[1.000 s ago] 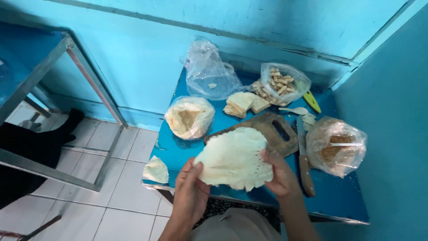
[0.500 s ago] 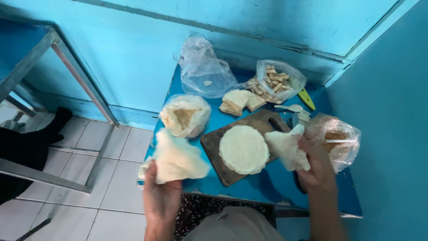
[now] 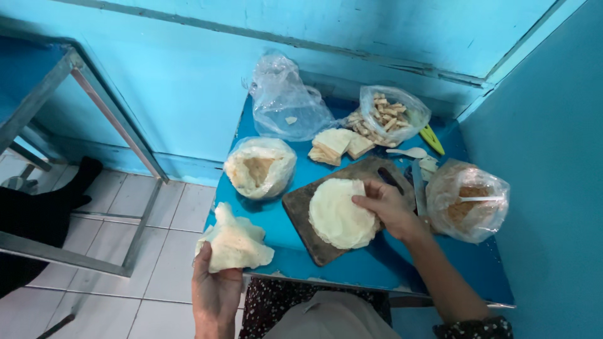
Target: The person tears pieces from a large round white flat cake, presses a piece flat on a cutting board, cuts it with a knife into smaller pieces, and stacks the cut pieces on the table with other prepared pieces.
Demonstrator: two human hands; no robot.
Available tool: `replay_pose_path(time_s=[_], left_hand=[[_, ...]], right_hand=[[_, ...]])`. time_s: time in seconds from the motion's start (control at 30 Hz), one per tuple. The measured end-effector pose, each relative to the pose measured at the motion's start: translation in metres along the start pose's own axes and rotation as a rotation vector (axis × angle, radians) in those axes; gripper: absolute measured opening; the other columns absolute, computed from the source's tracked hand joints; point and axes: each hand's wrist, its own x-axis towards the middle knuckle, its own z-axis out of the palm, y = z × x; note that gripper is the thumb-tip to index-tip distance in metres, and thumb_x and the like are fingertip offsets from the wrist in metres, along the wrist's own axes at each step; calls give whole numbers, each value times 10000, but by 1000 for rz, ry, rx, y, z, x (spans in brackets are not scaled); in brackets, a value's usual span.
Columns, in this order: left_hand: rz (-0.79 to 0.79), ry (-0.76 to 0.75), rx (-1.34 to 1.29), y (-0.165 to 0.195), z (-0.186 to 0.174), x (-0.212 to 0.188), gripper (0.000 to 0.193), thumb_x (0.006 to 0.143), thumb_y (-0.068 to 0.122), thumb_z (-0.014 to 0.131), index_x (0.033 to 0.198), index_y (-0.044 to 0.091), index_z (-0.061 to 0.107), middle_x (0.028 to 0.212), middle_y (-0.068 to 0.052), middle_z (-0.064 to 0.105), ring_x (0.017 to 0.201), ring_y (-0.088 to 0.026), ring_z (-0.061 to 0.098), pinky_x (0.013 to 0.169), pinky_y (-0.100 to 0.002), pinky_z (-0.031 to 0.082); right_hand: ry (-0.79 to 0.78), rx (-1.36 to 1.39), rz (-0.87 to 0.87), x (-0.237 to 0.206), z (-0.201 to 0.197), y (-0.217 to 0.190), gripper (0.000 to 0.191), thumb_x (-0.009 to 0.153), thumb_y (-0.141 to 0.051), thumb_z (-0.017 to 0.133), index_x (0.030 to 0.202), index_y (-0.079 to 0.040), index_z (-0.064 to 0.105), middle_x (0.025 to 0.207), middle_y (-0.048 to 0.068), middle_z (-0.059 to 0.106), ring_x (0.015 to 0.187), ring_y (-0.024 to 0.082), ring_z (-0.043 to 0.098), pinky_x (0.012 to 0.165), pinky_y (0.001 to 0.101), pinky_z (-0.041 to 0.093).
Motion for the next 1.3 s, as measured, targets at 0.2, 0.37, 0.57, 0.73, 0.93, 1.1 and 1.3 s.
replay_pose_path(time_s=[0.2,0.37,0.57,0.73,0.93,1.1,1.3], left_hand=[[-28,7,18,-2,0,0,511,1001,274,514,1437,13,464,1464,-152,581,1324,-310,576,1116,-503,449],[-31,-9,26,-5,3,0,535,991,263,532,1458,17,448,1466,-159,576,1322,-312,575,1114,-502,447],[-31,-5,53,-7,10,-1,547,995,274,539,1459,5,433,1447,-161,589,1314,-314,579,1108,-501,450],[-67,16,85,-10,12,0,557,976,283,552,1449,15,427,1417,-162,598,1283,-321,594,1071,-511,472],[-49,-179,382,-21,26,17,447,970,223,607,1322,-49,564,1262,-192,686,1155,-311,678,983,-422,532],[643,-317,1871,-6,58,18,287,1009,277,653,1129,19,694,1115,-152,734,1069,-337,705,895,-397,545],[245,-611,996,23,111,-11,465,1107,324,499,1282,-42,726,1183,-115,800,1144,-222,717,1025,-321,531]], right_hand=[[137,-360,-13,-3,-10,6,431,868,-101,742,1284,-44,645,1042,53,752,796,121,690,594,358,576],[89,-367,-126,-11,-17,-4,487,853,-77,757,1320,-50,620,991,82,750,790,115,714,600,279,579],[147,-180,-36,-13,-15,-5,430,863,-43,763,1285,-32,683,1027,65,745,866,130,700,717,321,572],[-86,366,39,-11,0,-32,319,943,-62,681,1259,-28,659,1096,50,725,991,160,703,847,350,589],[-303,472,-27,-13,31,-77,303,985,-48,614,1285,-36,657,1132,54,705,1004,144,693,856,322,555],[-415,318,-73,-18,62,-111,367,984,38,673,1347,4,634,1107,37,672,957,118,655,796,288,530],[-647,169,-25,-13,91,-142,429,927,2,679,1349,-12,605,1058,108,707,922,160,697,792,316,574]])
